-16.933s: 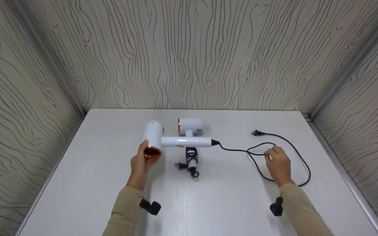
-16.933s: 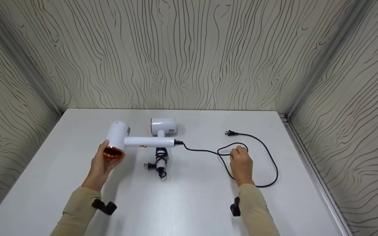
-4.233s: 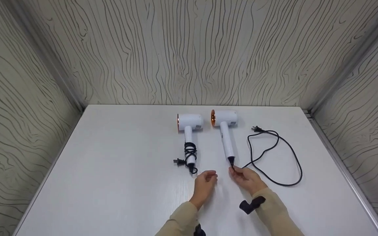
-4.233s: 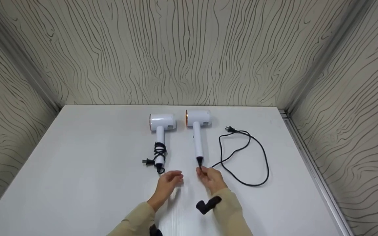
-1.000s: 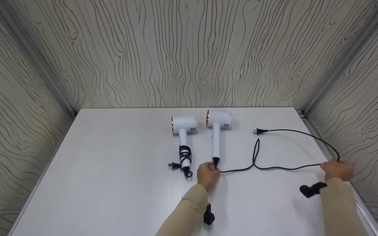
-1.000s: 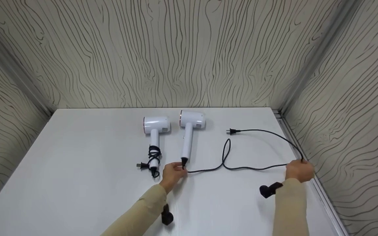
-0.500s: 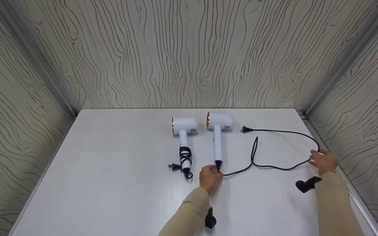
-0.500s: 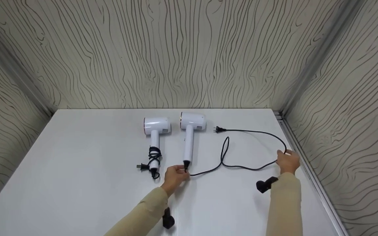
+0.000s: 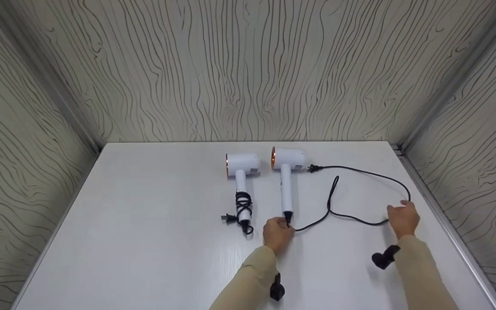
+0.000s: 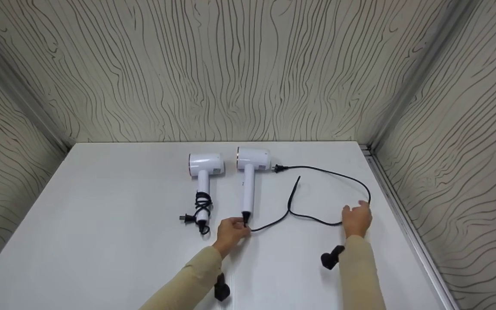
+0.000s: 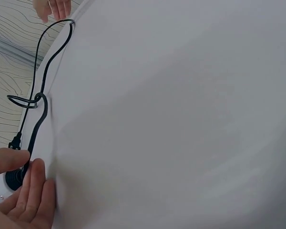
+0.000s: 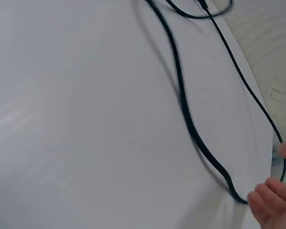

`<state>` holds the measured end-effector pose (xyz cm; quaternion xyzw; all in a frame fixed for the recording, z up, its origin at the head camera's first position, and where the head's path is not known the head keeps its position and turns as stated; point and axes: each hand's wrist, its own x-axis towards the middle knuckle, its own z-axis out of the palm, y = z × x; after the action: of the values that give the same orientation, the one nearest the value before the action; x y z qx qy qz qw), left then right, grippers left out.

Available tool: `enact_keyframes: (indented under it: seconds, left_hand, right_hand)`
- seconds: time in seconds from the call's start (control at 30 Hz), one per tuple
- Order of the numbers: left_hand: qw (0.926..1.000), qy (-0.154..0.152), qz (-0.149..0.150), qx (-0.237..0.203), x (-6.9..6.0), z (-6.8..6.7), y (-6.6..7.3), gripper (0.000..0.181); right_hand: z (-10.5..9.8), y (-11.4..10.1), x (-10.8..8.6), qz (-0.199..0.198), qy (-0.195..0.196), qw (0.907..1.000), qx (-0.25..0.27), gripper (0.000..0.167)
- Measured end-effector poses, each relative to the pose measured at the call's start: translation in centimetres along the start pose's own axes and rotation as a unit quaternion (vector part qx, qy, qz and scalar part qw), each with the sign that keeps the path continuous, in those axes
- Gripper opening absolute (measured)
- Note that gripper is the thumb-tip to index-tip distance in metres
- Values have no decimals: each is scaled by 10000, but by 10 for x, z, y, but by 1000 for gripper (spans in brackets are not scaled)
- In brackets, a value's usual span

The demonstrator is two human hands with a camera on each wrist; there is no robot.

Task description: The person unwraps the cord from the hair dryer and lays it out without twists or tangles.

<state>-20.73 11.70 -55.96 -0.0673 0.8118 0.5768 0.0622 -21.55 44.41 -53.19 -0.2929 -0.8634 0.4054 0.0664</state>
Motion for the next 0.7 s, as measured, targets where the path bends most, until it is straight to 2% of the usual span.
enact_keyframes:
  seconds: [0.07, 0.17, 0.33, 0.43, 0.5, 0.53, 0.57, 0.6, 0.63, 0.7]
  left_hand:
    - [10000, 15, 2, 8, 0, 0, 0, 30]
    - [10000, 56, 5, 12, 0, 1, -2, 29]
    - [9999, 138, 65, 34, 1, 2, -3, 27]
    - [9998, 145, 93, 63, 1, 2, -2, 26]
    - [9999, 131, 72, 55, 0, 2, -2, 26]
    - [9999, 123, 55, 59, 0, 2, -2, 27]
    - [9999, 115, 47, 71, 0, 2, -1, 27]
    - [9999, 100, 26, 73, 0, 2, -1, 27]
    - [9999, 94, 6, 64, 0, 2, -1, 27]
    - [10000, 80, -30, 53, -1, 2, 0, 28]
  right_hand:
    - [17, -5, -11, -266, 395, 9989, -54, 42]
    - [38, -14, -28, -680, 464, 9965, -122, 25]
    - [68, -30, -49, -1270, 293, 9912, -241, 19]
    - [80, -40, -58, -1286, 146, 9912, -265, 20]
    - [86, -46, -64, -756, -224, 9969, 61, 24]
    - [89, -49, -67, -349, -507, 9971, 443, 26]
    - [91, -52, -69, 132, -783, 9926, 915, 28]
    - [92, -55, -72, 637, -1004, 9828, 1415, 30]
    - [93, -57, -73, 1132, -1158, 9675, 1944, 31]
    - [95, -59, -74, 1900, -1195, 9297, 2919, 27]
